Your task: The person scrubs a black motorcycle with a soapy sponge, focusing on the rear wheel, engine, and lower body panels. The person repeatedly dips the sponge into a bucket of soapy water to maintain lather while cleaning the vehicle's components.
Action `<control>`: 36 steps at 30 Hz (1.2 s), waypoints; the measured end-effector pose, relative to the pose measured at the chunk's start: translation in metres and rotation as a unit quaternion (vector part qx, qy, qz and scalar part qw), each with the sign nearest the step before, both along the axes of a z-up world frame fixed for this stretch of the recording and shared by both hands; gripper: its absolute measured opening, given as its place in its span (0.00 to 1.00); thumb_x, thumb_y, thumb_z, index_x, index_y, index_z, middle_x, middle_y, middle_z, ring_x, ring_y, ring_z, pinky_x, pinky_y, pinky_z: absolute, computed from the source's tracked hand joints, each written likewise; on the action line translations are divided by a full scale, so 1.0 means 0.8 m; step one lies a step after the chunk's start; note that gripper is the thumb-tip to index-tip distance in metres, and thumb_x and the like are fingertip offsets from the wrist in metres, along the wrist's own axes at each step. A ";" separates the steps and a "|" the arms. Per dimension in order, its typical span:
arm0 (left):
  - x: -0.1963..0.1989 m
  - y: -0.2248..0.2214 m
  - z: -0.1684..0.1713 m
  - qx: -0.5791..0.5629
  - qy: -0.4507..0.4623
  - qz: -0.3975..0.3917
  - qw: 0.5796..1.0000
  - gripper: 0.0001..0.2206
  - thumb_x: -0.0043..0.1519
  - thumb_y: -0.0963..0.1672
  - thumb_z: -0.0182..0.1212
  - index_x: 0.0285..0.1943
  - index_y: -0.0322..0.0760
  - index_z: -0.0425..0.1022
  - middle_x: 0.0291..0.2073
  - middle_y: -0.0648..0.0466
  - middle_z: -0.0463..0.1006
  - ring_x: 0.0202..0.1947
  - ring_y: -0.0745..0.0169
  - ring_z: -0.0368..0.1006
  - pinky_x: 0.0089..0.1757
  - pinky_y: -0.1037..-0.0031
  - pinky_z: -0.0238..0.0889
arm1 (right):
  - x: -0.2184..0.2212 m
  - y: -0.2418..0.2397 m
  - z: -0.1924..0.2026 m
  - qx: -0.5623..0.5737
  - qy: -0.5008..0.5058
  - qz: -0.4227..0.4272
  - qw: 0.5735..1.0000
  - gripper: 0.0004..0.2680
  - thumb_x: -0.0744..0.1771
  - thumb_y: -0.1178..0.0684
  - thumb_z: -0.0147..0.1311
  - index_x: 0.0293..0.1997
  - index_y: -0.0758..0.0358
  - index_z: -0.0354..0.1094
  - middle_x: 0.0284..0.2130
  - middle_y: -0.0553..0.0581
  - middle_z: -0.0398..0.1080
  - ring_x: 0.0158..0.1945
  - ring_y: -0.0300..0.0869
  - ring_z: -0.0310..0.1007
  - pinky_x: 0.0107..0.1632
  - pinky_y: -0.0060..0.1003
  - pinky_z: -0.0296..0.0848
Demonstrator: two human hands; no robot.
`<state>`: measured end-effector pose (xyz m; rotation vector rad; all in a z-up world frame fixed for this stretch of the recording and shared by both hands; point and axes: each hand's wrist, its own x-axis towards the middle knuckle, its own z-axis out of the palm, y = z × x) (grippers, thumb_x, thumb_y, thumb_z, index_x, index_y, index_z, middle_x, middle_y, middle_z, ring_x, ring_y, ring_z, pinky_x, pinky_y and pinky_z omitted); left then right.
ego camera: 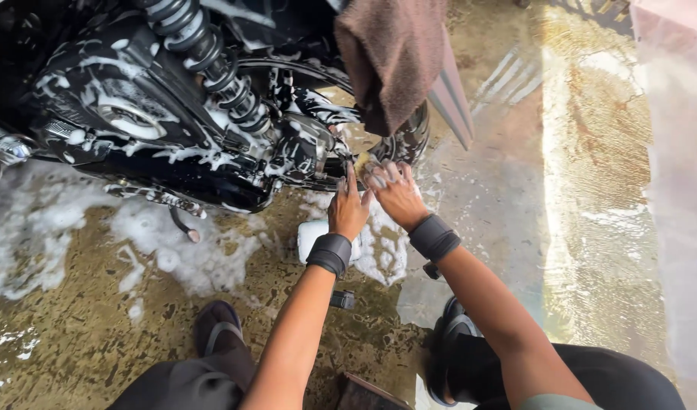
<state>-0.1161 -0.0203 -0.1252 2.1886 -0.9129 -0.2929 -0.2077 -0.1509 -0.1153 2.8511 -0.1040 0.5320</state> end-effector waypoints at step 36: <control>0.036 -0.080 -0.092 -0.231 0.026 0.050 0.971 0.23 0.65 0.40 0.51 0.72 0.32 0.63 0.51 0.31 0.78 0.51 0.30 0.74 0.50 0.53 0.66 | -0.030 -0.109 -0.168 0.395 -0.102 -0.098 0.908 0.27 0.70 0.50 0.53 0.75 0.73 0.43 0.60 0.73 0.71 0.61 0.62 0.72 0.60 0.49 0.72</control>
